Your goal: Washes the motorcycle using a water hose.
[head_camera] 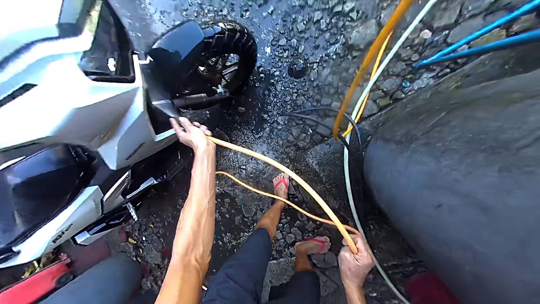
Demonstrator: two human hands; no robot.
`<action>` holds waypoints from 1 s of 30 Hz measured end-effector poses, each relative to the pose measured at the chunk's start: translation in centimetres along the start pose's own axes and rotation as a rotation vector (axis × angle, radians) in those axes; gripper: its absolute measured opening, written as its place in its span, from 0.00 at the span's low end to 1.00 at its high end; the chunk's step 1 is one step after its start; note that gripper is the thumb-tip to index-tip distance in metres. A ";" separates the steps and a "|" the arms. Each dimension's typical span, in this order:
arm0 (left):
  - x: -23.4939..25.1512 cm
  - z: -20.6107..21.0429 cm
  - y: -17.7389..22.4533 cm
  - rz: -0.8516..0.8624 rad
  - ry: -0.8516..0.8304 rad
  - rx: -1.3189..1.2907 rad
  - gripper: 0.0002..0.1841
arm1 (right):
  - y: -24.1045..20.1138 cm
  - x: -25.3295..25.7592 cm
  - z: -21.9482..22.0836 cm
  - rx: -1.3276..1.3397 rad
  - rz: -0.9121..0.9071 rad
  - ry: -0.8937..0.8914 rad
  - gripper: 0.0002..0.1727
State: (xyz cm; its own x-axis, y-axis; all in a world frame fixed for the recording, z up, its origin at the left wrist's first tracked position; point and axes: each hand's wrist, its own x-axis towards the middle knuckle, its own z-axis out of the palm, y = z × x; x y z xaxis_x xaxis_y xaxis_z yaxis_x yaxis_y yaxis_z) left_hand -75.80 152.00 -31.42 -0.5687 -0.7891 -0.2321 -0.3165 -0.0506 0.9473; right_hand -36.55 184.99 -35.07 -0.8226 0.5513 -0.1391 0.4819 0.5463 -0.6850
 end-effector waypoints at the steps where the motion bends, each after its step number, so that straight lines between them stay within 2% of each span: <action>1: -1.1 -1.5 0.3 -0.057 -0.044 0.020 0.26 | 0.3 -0.3 -1.4 -0.001 0.004 -0.008 0.09; 4: -4.6 -8.0 3.8 -0.081 -0.126 0.097 0.25 | 0.7 -2.4 -6.4 -0.015 -0.026 -0.087 0.07; 6: -7.9 -14.1 7.5 -0.004 -0.167 0.202 0.26 | -0.3 -4.6 -9.8 0.007 -0.019 -0.160 0.06; 9: -12.3 -22.2 14.3 0.153 -0.116 0.319 0.27 | -1.9 -8.1 -13.2 0.073 -0.045 -0.217 0.06; 11: -15.3 -27.0 18.5 0.208 -0.135 0.486 0.27 | -2.8 -10.7 -15.3 0.098 -0.076 -0.250 0.05; 14: -18.2 -32.6 23.8 0.172 -0.316 0.822 0.26 | -3.9 -14.2 -18.3 0.094 -0.176 -0.282 0.03; 18: -20.1 -36.7 29.1 0.276 -0.302 0.967 0.25 | -7.0 -18.2 -21.1 0.113 -0.215 -0.293 0.03; 22: -21.6 -37.7 34.7 0.286 -0.435 1.140 0.22 | -8.7 -21.8 -24.0 0.121 -0.240 -0.374 0.02; 26: -23.3 -41.8 41.6 0.476 -0.242 1.116 0.22 | -13.1 -24.9 -25.8 0.108 -0.275 -0.466 0.03; 27: -23.7 -42.5 42.9 0.489 -0.229 1.130 0.22 | -14.1 -25.4 -26.1 0.109 -0.298 -0.482 0.03; 30: -24.3 -44.2 45.9 0.513 -0.333 1.231 0.21 | -15.5 -27.2 -26.4 0.106 -0.380 -0.538 0.04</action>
State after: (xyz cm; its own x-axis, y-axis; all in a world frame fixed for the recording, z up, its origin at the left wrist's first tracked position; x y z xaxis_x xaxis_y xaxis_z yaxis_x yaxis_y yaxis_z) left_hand -42.90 141.81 27.45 -0.9232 -0.3632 -0.1258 -0.3811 0.9074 0.1772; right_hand -13.70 178.17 -1.83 -0.9785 -0.0734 -0.1926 0.1192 0.5604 -0.8196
